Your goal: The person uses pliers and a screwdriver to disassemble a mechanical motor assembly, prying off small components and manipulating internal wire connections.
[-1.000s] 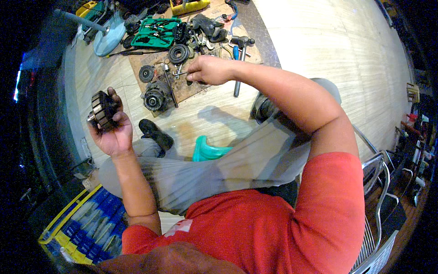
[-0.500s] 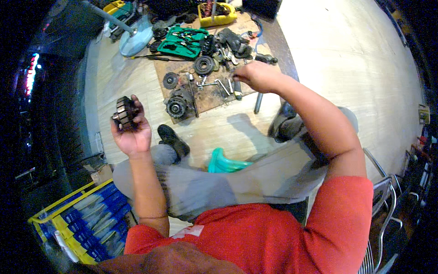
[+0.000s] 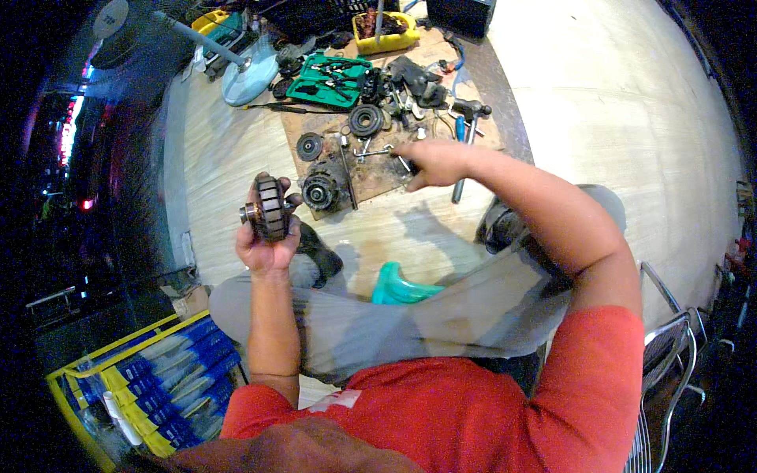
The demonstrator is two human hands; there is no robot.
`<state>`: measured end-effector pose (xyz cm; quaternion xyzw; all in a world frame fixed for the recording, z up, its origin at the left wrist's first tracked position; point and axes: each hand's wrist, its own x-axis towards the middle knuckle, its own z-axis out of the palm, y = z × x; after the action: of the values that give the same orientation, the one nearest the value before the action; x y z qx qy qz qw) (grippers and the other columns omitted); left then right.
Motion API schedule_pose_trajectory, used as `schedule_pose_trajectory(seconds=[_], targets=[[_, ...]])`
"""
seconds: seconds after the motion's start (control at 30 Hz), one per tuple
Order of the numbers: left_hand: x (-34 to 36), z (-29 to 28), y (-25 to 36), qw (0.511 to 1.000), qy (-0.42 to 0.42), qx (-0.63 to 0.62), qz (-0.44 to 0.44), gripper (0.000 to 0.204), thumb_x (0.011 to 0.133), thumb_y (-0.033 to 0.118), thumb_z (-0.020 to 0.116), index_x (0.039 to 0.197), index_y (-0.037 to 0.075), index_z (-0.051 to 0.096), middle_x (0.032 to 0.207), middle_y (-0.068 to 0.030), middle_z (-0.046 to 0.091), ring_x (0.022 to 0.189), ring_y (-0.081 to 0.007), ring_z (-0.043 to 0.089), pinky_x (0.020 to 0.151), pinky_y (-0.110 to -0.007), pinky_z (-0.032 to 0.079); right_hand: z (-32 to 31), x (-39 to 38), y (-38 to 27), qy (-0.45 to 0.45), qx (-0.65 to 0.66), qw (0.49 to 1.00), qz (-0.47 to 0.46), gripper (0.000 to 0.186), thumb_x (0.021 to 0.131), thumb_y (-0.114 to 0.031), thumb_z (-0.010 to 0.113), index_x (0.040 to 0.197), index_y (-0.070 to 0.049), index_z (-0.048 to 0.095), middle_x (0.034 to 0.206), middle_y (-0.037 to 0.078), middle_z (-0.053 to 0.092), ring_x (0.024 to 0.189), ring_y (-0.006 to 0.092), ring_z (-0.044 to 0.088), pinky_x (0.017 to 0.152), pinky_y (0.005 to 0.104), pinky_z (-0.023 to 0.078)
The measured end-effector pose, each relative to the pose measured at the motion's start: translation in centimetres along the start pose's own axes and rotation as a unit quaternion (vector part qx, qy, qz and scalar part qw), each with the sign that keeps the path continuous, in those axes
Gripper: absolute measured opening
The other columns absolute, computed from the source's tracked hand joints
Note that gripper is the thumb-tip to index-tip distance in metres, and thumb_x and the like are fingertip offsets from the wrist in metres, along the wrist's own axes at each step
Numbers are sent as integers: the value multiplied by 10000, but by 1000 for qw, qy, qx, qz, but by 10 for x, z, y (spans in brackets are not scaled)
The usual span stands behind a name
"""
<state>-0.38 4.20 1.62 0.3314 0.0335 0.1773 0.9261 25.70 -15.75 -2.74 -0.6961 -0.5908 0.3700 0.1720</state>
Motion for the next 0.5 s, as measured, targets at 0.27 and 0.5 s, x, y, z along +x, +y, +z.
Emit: schedule_pose_trajectory(seconds=[0.27, 0.5], targets=[[4, 30, -30, 989, 51, 110, -84, 828, 614, 94, 771, 1334, -27, 381, 1192, -184, 567, 1065, -287, 614, 915, -412, 530, 27, 9, -49, 72, 210, 957, -188, 676, 873, -175, 658, 1438, -26, 317, 1206, 217, 594, 1128, 327, 577, 952, 416, 452], [3, 31, -34, 960, 41, 246, -130, 802, 591, 15, 773, 1312, -23, 423, 1153, -108, 583, 1045, -192, 605, 955, -338, 481, 6, 2, -59, 39, 272, 954, -118, 291, 913, -146, 574, 1172, -13, 598, 814, 138, 660, 704, 198, 644, 661, 339, 515]])
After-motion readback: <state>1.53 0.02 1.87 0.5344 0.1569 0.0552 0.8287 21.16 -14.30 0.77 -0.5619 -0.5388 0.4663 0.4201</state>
